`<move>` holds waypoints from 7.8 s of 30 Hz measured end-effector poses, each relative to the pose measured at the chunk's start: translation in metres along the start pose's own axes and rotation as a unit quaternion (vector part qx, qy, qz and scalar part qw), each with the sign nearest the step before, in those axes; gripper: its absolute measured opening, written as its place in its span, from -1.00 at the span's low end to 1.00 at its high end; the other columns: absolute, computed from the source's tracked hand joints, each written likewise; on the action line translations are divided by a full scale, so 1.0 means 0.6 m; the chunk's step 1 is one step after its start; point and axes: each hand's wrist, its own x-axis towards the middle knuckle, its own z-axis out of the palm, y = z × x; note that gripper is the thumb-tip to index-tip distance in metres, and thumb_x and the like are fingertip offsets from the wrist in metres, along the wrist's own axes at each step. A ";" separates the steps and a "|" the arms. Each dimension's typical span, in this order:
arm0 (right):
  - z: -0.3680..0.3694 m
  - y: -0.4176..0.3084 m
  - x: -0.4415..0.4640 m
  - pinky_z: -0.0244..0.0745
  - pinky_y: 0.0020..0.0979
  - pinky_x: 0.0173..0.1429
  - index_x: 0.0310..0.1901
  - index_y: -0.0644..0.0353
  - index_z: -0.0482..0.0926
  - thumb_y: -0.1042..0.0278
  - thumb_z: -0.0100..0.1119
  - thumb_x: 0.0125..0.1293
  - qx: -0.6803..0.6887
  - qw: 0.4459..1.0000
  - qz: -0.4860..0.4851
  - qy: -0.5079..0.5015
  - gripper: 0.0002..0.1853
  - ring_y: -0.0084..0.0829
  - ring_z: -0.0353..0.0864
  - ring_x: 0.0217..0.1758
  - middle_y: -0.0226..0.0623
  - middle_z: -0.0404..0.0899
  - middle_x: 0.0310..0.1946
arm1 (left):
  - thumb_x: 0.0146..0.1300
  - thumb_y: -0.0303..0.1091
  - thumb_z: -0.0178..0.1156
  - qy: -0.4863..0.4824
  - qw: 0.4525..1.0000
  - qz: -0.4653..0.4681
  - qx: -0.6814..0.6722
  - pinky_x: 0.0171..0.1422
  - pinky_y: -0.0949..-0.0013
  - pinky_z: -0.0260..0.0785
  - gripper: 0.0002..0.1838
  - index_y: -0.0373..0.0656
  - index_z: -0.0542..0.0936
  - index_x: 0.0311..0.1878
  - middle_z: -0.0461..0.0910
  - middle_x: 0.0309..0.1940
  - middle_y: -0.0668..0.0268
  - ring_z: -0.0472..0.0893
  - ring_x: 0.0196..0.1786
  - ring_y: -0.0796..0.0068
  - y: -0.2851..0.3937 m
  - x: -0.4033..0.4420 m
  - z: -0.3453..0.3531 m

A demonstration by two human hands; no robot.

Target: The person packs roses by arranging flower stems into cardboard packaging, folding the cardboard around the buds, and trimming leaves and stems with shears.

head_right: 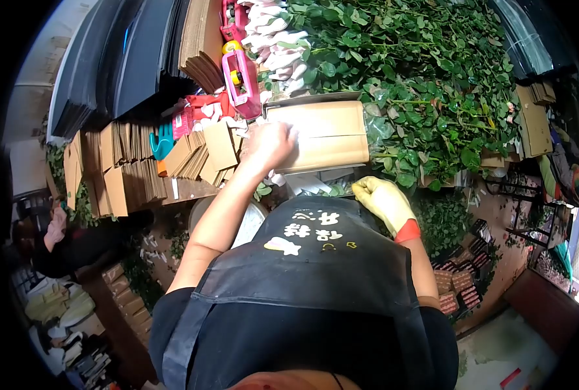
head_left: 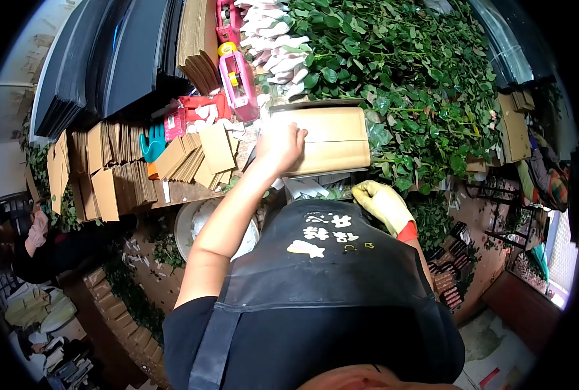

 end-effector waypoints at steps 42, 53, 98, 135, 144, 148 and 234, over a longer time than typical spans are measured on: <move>-0.063 -0.021 -0.216 0.14 -0.25 0.68 0.63 0.15 0.08 0.02 -0.07 0.66 0.545 0.681 -0.263 0.413 -0.33 -0.35 0.21 0.63 -0.28 0.19 0.61 | 0.15 -0.71 0.04 -0.216 0.618 0.348 -0.671 0.72 0.18 -0.11 0.13 -0.11 -0.32 0.72 -0.12 0.72 0.06 -0.02 0.73 0.24 0.226 -0.062 -0.070; -0.044 0.148 -0.455 0.09 -0.25 0.71 0.63 0.16 0.06 0.08 -0.19 0.69 0.397 0.651 -0.360 0.537 -0.38 -0.35 0.17 0.65 -0.32 0.14 0.64 | 0.22 -0.72 -0.08 -0.274 0.630 0.572 -0.449 0.71 0.21 -0.10 -0.03 -0.27 -0.19 0.70 -0.09 0.70 0.06 0.02 0.71 0.26 0.469 -0.212 0.015; 0.115 0.282 -0.372 0.06 -0.23 0.72 0.69 0.09 -0.12 -0.02 -0.06 0.66 0.618 0.771 -0.068 0.136 -0.23 -0.38 -0.02 0.73 -0.27 -0.14 0.72 | 0.58 0.33 -0.15 -0.689 0.575 0.272 -0.347 0.30 0.31 0.53 -0.18 -0.35 0.72 0.09 0.76 0.01 0.13 0.72 0.04 0.37 0.408 -0.060 0.191; -0.075 0.078 -0.054 0.56 -0.39 0.03 0.11 0.28 0.65 -0.11 0.10 0.52 0.131 0.988 0.033 0.080 -0.46 -0.41 0.74 -0.15 -0.23 0.79 -0.23 | 0.57 -0.30 0.15 -0.118 0.804 0.008 -0.582 0.17 0.28 0.61 -0.73 -0.33 0.61 0.10 0.76 -0.09 0.06 0.77 -0.01 0.26 -0.012 -0.139 0.026; -0.063 0.086 -0.078 0.58 -0.34 0.05 0.01 0.08 0.71 -0.18 0.04 0.50 0.128 0.979 0.056 0.146 -0.51 -0.37 0.76 -0.13 -0.37 0.79 -0.21 | 0.57 -0.34 0.18 -0.111 0.814 0.098 -0.562 0.09 0.46 0.50 -0.79 -0.28 0.65 0.07 0.77 -0.13 0.22 0.70 -0.10 0.53 0.080 -0.108 0.061; -0.062 0.103 -0.086 0.58 -0.36 -0.02 0.00 0.19 0.68 -0.13 0.07 0.52 0.171 0.974 0.046 0.143 -0.51 -0.39 0.75 -0.19 -0.26 0.77 -0.26 | 0.51 -0.19 0.19 -0.235 0.799 0.235 -0.501 0.66 0.13 0.09 -0.38 -0.21 0.34 0.53 0.43 0.46 0.13 0.37 0.54 0.25 0.134 -0.120 0.079; 0.228 -0.263 -0.076 0.57 -0.17 0.08 -0.09 0.09 0.75 -0.26 -0.02 0.52 -0.209 0.978 0.013 -0.006 -0.44 -0.04 0.72 -0.06 -0.05 0.75 -0.17 | 0.63 -0.39 -0.10 0.611 0.690 -0.327 -0.206 0.36 0.13 0.33 -0.72 -0.38 0.34 0.23 0.41 0.13 -0.01 0.46 0.15 0.16 -0.646 -0.642 0.113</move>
